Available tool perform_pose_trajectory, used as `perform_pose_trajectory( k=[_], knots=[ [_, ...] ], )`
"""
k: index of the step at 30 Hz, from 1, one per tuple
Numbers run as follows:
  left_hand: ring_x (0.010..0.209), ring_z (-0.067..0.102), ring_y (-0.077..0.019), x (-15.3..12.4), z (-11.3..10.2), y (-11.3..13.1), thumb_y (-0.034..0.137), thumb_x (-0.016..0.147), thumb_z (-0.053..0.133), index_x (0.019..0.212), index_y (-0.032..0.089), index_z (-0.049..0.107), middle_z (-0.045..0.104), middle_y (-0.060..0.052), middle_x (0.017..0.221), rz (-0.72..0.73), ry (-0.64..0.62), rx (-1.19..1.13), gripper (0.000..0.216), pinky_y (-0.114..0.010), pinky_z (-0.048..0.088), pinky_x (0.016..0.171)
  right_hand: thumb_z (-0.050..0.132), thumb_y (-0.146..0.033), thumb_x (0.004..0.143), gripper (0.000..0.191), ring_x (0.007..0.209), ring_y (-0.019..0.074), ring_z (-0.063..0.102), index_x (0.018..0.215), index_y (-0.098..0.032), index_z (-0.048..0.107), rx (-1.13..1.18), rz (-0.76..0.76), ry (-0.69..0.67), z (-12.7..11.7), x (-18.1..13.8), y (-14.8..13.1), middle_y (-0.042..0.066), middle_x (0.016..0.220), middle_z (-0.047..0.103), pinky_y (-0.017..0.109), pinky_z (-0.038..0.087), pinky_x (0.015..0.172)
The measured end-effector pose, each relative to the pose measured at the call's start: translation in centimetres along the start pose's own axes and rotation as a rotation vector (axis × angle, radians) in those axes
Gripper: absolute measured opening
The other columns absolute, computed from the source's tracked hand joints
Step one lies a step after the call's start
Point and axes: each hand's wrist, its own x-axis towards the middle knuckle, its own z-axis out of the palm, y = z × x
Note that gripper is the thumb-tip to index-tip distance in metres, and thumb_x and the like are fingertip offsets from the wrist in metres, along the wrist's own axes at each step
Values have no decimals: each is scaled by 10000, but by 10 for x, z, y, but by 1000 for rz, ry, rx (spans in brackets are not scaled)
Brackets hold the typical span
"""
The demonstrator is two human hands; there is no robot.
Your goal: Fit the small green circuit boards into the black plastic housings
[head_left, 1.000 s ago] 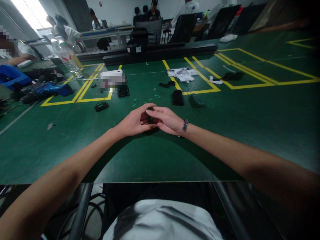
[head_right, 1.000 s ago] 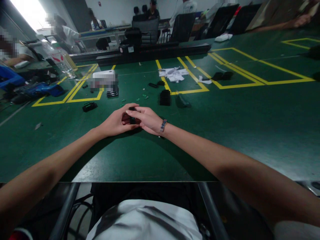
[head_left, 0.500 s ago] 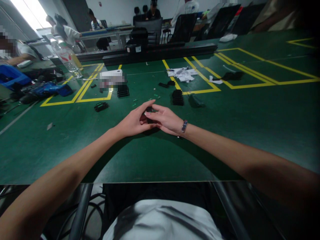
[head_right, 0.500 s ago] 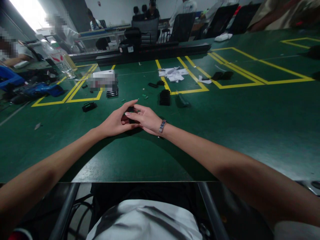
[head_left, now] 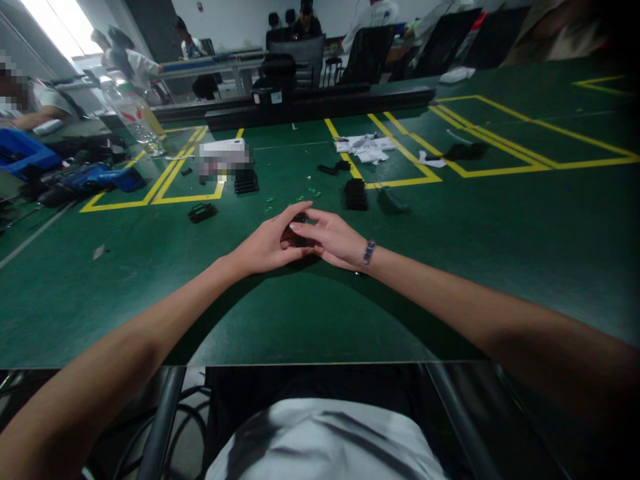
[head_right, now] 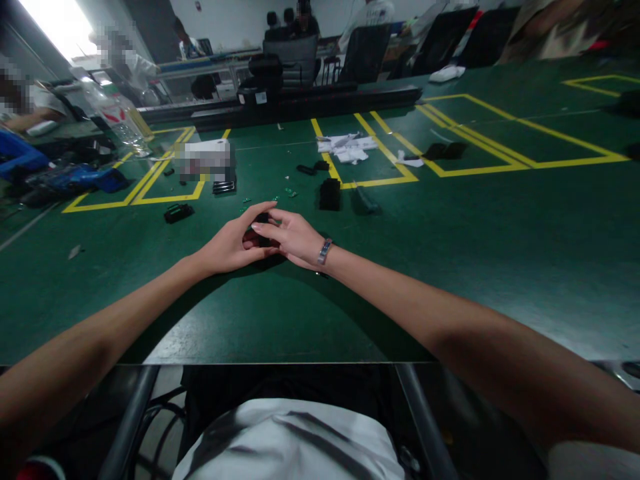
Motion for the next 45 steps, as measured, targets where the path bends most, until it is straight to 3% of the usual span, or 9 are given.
perform_pose_trajectory(
  k=[4,7,13,17,27,37,45],
  knots=[
    [1186,627,-280,0,0,0,395,845,744,1530,209,346,532,-143,1450,-2,9,0,814,-388,525,1010,585,-87,950,141,774,155,742,1026,-173,668,3,13,-4,0,0,0,51,901,757,283,620,720],
    [1106,662,-262,0,1,-1,393,838,750,1521,227,351,535,-137,1448,-28,14,-35,808,-393,557,975,562,-171,989,101,744,163,735,1019,-172,659,23,11,4,-1,0,0,63,883,753,278,610,663],
    [1176,646,-288,0,4,0,395,828,760,1482,228,392,539,-143,1437,-66,15,-142,769,-459,518,1073,499,-200,1021,144,703,167,728,985,-168,634,72,-1,3,-5,3,1,72,840,745,250,577,585],
    [1147,664,-277,0,4,1,394,825,758,1462,237,404,552,-141,1412,-72,12,-182,745,-446,551,1031,488,-213,1029,169,699,170,726,968,-155,635,67,15,1,-5,3,1,86,844,748,254,572,588],
    [1224,618,-277,0,2,2,405,830,759,1459,186,417,547,-145,1430,-28,33,-56,749,-400,492,1087,504,-205,1022,150,723,172,730,976,-153,637,70,9,-3,-3,2,0,89,849,748,265,587,629],
    [1241,613,-286,2,0,4,470,829,756,1477,206,411,537,-135,1448,12,56,-16,780,-391,507,1064,506,-319,1031,170,710,176,718,1037,-190,615,33,4,1,-4,2,1,81,871,744,221,511,517],
    [1261,600,-295,2,1,1,463,829,758,1507,205,380,529,-141,1465,3,53,10,818,-415,475,1104,377,-328,1072,288,689,190,712,1118,-165,610,118,50,17,-1,0,-4,107,884,749,261,509,520]
  ],
)
